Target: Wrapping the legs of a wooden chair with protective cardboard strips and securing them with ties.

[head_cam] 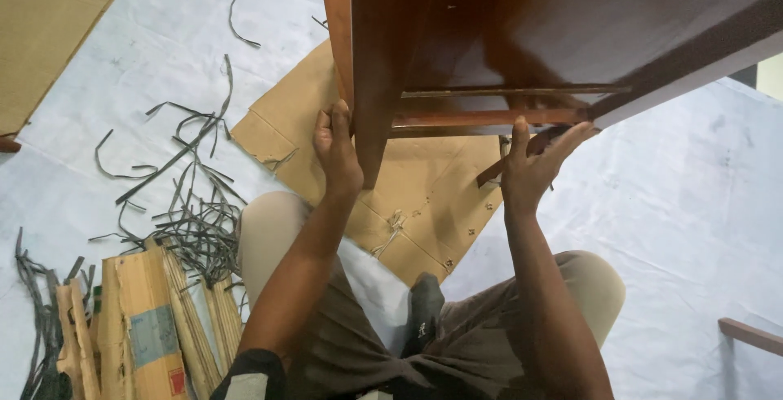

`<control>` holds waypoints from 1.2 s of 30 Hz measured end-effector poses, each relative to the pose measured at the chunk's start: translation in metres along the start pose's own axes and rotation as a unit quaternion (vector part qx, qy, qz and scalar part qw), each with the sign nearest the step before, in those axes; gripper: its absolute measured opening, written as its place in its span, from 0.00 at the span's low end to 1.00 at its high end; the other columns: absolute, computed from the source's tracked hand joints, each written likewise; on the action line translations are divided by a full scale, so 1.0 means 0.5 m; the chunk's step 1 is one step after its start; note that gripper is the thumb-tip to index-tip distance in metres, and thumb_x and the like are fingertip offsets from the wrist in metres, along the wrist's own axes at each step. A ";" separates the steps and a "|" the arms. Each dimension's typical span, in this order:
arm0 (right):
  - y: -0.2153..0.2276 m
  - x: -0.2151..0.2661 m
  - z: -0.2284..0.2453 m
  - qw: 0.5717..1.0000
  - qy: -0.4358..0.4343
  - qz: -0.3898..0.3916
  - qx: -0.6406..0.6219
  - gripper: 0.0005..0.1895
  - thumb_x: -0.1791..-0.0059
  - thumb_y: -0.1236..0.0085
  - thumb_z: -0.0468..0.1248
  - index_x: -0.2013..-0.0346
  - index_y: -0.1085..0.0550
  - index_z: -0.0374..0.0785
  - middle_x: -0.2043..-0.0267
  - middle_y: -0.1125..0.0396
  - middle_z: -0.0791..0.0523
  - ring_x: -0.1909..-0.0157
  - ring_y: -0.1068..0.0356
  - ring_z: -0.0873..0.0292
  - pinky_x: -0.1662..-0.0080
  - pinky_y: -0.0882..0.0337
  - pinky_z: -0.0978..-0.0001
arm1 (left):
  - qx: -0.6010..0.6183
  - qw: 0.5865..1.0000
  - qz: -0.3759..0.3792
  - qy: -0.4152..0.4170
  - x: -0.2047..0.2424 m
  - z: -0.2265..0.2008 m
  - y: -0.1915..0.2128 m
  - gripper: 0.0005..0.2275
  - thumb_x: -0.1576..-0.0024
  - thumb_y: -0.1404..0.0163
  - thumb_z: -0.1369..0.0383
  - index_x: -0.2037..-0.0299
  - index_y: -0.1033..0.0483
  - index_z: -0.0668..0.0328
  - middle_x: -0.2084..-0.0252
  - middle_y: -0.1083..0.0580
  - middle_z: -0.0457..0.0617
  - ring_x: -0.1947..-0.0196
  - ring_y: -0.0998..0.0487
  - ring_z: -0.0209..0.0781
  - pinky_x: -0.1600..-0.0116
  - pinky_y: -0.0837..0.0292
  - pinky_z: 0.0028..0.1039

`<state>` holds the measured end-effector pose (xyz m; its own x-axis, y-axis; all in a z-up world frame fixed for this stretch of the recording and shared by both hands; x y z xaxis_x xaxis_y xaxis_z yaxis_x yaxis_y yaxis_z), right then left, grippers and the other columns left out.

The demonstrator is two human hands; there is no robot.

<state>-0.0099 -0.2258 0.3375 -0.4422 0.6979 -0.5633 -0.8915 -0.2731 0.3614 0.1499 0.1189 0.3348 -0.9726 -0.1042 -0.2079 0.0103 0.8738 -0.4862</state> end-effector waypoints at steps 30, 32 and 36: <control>0.009 -0.327 -0.173 0.967 -0.106 0.210 -0.100 0.35 0.40 0.60 0.65 0.25 0.60 0.61 0.19 0.62 0.42 0.27 0.55 0.21 0.43 0.39 0.15 | -0.038 0.955 0.279 0.097 0.115 0.081 -0.298 0.10 0.37 0.48 0.64 0.57 0.23 0.65 0.61 0.22 0.47 0.62 0.24 0.33 0.53 0.28 0.22; -0.005 -0.327 -0.218 0.964 -0.134 0.188 -0.136 0.30 0.39 0.60 0.62 0.26 0.57 0.66 0.23 0.53 0.44 0.29 0.48 0.26 0.45 0.35 0.22 | -0.033 0.955 0.275 0.103 0.124 0.088 -0.307 0.10 0.38 0.48 0.64 0.57 0.23 0.65 0.62 0.22 0.47 0.63 0.24 0.33 0.54 0.28 0.21; -0.012 -0.240 -0.151 0.984 -0.108 0.101 -0.101 0.28 0.38 0.64 0.56 0.26 0.53 0.57 0.25 0.44 0.50 0.29 0.38 0.44 0.36 0.32 0.42 | -0.010 0.956 0.271 0.114 0.127 0.095 -0.306 0.11 0.38 0.46 0.63 0.56 0.21 0.65 0.61 0.21 0.46 0.63 0.23 0.32 0.53 0.27 0.21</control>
<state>0.0412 -0.3579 0.3468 -0.6001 0.7344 -0.3171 -0.7989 -0.5306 0.2831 0.0976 -0.0438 0.3557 -0.8509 0.4710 -0.2324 0.5249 0.7790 -0.3430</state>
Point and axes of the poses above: each hand's wrist, its own x-axis away from the middle knuckle, its own y-axis out of the back of the hand, z = x × y, the point moved 10 cm from there along -x, towards the middle knuckle
